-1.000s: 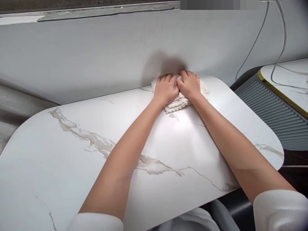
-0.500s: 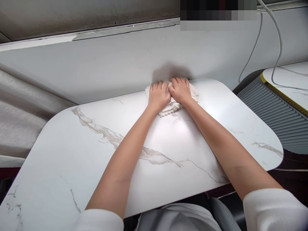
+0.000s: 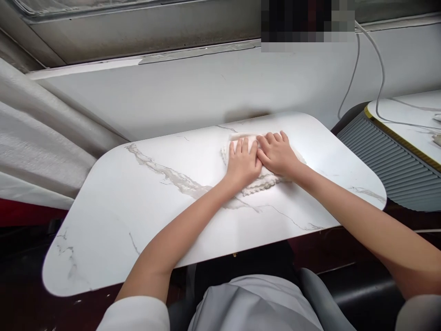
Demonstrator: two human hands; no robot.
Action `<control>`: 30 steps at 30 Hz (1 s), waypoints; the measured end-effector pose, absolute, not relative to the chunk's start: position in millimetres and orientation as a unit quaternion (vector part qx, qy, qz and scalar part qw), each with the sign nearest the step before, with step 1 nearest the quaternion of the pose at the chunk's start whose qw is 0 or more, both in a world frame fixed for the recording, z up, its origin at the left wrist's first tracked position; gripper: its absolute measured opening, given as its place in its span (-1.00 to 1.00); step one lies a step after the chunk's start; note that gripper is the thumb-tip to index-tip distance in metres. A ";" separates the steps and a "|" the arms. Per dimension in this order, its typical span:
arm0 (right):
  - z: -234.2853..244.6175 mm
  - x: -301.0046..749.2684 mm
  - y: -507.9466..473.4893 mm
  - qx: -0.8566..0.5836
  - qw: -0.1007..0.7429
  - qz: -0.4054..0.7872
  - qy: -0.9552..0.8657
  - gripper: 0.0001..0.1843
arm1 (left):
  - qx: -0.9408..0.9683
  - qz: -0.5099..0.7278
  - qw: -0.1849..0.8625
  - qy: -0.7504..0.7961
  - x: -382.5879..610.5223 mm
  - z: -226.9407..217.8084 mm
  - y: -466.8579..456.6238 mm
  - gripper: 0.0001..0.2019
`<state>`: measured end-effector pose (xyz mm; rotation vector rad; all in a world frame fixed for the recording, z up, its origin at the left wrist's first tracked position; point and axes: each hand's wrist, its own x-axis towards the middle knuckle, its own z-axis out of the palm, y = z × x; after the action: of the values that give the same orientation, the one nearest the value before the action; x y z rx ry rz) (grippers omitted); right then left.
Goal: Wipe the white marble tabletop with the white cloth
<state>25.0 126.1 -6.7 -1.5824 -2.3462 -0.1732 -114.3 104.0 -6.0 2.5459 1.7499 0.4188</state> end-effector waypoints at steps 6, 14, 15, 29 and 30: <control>2.2 36.9 48.4 -0.522 0.137 -0.102 -0.835 -0.47 | 0.832 0.143 0.021 0.536 -114.5 -4.5 29.3 -0.43; -3.4 33.9 -6.7 -0.506 0.158 -0.030 -0.847 -0.41 | 0.846 0.145 0.068 0.508 -136.1 1.1 -25.5 -0.42; -4.4 30.0 -11.2 -0.506 0.168 -0.024 -0.846 -0.41 | 0.845 0.141 0.073 0.510 -140.2 1.9 -29.4 -0.42; -2.7 -59.2 -8.6 -0.473 0.139 -0.024 -0.870 -0.41 | 0.776 0.133 0.104 0.608 -221.2 5.8 -24.1 -0.47; -2.7 -61.6 -0.9 -0.471 0.133 -0.023 -0.872 -0.40 | 0.774 0.130 0.092 0.613 -221.3 5.2 -17.5 -0.47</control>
<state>-61.6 -0.9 -2.7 -1.3674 -2.5288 -0.0671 -221.3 -17.5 5.2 2.2974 1.8202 0.3873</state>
